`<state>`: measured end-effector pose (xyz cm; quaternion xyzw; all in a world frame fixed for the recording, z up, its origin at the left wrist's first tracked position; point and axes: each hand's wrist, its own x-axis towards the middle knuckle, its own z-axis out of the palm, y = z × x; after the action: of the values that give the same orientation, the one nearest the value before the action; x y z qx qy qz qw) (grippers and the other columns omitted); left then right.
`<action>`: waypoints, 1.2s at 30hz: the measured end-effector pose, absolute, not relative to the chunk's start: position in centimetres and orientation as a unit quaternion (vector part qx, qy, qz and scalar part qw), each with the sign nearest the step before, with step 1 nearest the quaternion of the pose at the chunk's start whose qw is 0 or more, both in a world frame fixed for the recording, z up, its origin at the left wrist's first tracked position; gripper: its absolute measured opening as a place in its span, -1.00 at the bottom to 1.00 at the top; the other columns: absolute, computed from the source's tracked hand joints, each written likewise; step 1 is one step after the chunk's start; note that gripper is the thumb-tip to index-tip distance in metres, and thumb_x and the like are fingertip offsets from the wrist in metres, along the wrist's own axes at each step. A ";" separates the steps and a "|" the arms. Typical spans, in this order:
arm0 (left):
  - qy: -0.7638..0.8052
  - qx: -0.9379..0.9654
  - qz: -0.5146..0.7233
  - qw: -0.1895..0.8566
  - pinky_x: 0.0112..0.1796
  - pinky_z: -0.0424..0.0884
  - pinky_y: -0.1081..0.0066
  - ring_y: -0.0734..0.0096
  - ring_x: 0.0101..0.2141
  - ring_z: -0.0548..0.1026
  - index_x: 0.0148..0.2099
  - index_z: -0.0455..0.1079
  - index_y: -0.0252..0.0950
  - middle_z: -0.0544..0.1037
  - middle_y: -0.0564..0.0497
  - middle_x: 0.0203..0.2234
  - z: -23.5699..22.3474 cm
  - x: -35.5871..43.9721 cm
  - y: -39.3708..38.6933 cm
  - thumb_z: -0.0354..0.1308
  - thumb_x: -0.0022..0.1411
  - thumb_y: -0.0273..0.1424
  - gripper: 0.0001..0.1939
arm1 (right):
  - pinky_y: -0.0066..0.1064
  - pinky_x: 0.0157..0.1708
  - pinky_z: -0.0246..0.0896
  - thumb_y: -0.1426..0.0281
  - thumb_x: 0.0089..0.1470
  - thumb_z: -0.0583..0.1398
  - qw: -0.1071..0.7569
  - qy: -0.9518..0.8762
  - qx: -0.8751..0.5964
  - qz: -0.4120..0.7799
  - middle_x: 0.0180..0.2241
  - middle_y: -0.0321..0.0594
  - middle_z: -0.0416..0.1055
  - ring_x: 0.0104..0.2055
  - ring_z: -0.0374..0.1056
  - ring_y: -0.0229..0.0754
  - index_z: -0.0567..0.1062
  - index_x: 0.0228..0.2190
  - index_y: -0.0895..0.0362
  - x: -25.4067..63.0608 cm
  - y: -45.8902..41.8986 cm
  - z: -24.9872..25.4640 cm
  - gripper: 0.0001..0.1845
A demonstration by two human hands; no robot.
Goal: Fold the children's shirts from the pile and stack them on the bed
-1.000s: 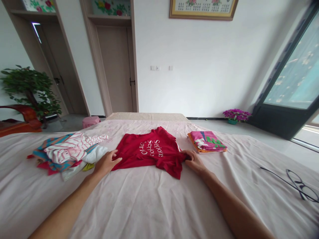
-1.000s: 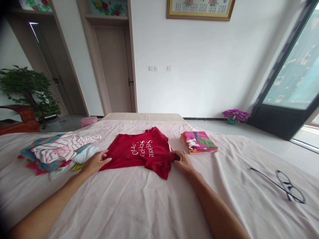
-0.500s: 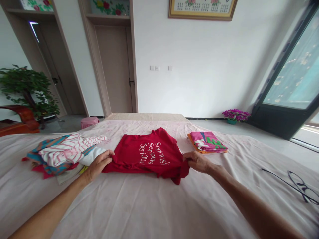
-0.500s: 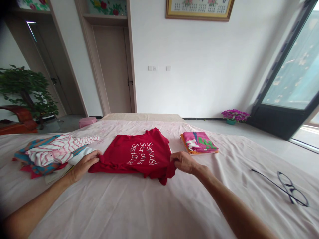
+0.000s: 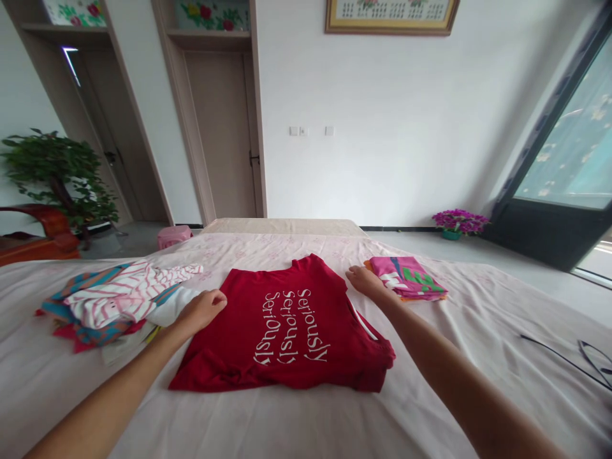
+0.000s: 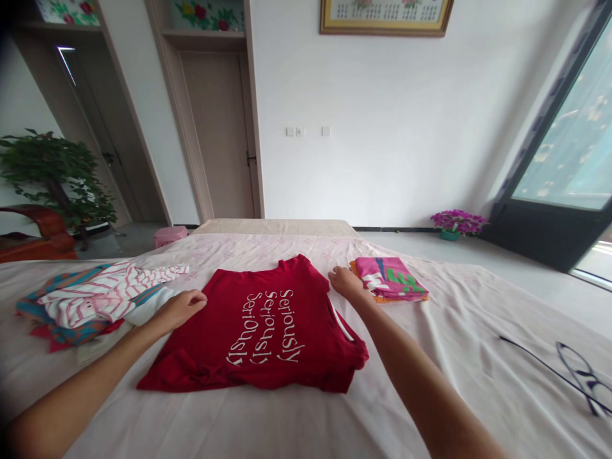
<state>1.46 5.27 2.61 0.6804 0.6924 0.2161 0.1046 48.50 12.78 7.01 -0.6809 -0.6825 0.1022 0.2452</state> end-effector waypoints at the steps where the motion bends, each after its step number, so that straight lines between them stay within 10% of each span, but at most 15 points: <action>1: 0.717 0.660 0.216 0.059 -0.13 0.38 0.35 0.22 -0.16 0.53 -0.17 0.44 -0.23 0.58 -0.07 -0.22 2.2 1.5 6.1 0.03 0.15 -0.25 -0.72 | -0.20 -0.16 0.26 0.21 0.11 0.10 0.217 -0.680 -0.693 0.099 -0.30 0.06 0.52 -0.19 0.44 0.02 0.53 -0.38 0.19 48.0 13.7 6.5 -0.67; 6: 0.785 0.585 0.203 -0.008 -0.11 0.37 0.12 -0.06 -0.07 0.50 0.09 0.31 -0.41 0.48 -0.37 -0.08 0.7 2.1 8.0 0.04 0.18 -0.19 -0.49 | -0.22 -0.15 0.24 0.12 0.07 0.14 0.153 -0.679 -0.710 0.105 -0.17 0.03 0.51 -0.10 0.41 0.07 0.54 -0.20 0.16 45.5 15.2 4.4 -0.59; 12: 0.746 0.626 0.223 -0.040 -0.11 0.37 0.30 0.16 -0.04 0.47 0.14 0.22 -0.32 0.46 -0.23 -0.03 -0.2 3.6 7.5 -0.10 0.26 -0.44 -0.60 | -0.28 -0.15 0.19 0.28 0.22 0.02 0.167 -0.694 -0.699 0.036 -0.03 -0.09 0.42 -0.06 0.38 -0.03 0.46 -0.07 0.04 45.0 15.1 4.0 -0.67; 19: 0.722 0.648 0.193 -0.149 -0.02 0.31 0.06 -0.01 -0.01 0.42 0.15 0.29 -0.31 0.42 -0.30 0.01 0.4 4.6 6.5 -0.08 0.27 -0.42 -0.59 | -0.16 -0.04 0.16 0.30 0.22 0.03 0.141 -0.687 -0.711 -0.050 0.03 0.05 0.33 0.05 0.28 0.09 0.44 -0.01 0.11 46.6 14.4 4.0 -0.64; 27: 0.594 0.782 0.188 -0.004 0.21 0.08 0.06 0.05 0.29 0.11 0.31 0.17 -0.27 0.21 -0.21 0.29 -1.2 7.2 4.7 -0.07 0.30 -0.07 -0.38 | -0.12 0.30 -0.26 0.09 0.26 -0.04 0.087 -0.832 -0.547 -0.042 0.35 -0.09 -0.04 0.38 -0.20 0.04 0.12 0.29 0.12 42.7 9.0 2.0 -0.33; 36: 0.629 0.768 0.121 0.008 0.23 -0.04 -0.03 0.06 0.33 0.00 0.36 0.07 -0.13 0.06 -0.16 0.35 -1.2 3.5 1.8 -0.14 0.32 -0.01 -0.35 | -0.03 0.30 -0.25 0.17 0.29 -0.07 0.073 -0.831 -0.552 -0.015 0.34 -0.13 -0.02 0.37 -0.13 0.00 0.11 0.30 0.06 48.1 6.7 1.5 -0.40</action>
<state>3.51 1.78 -1.24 0.7683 0.6285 0.1211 0.0078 48.07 6.71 1.51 -0.5516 -0.8308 -0.0152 0.0727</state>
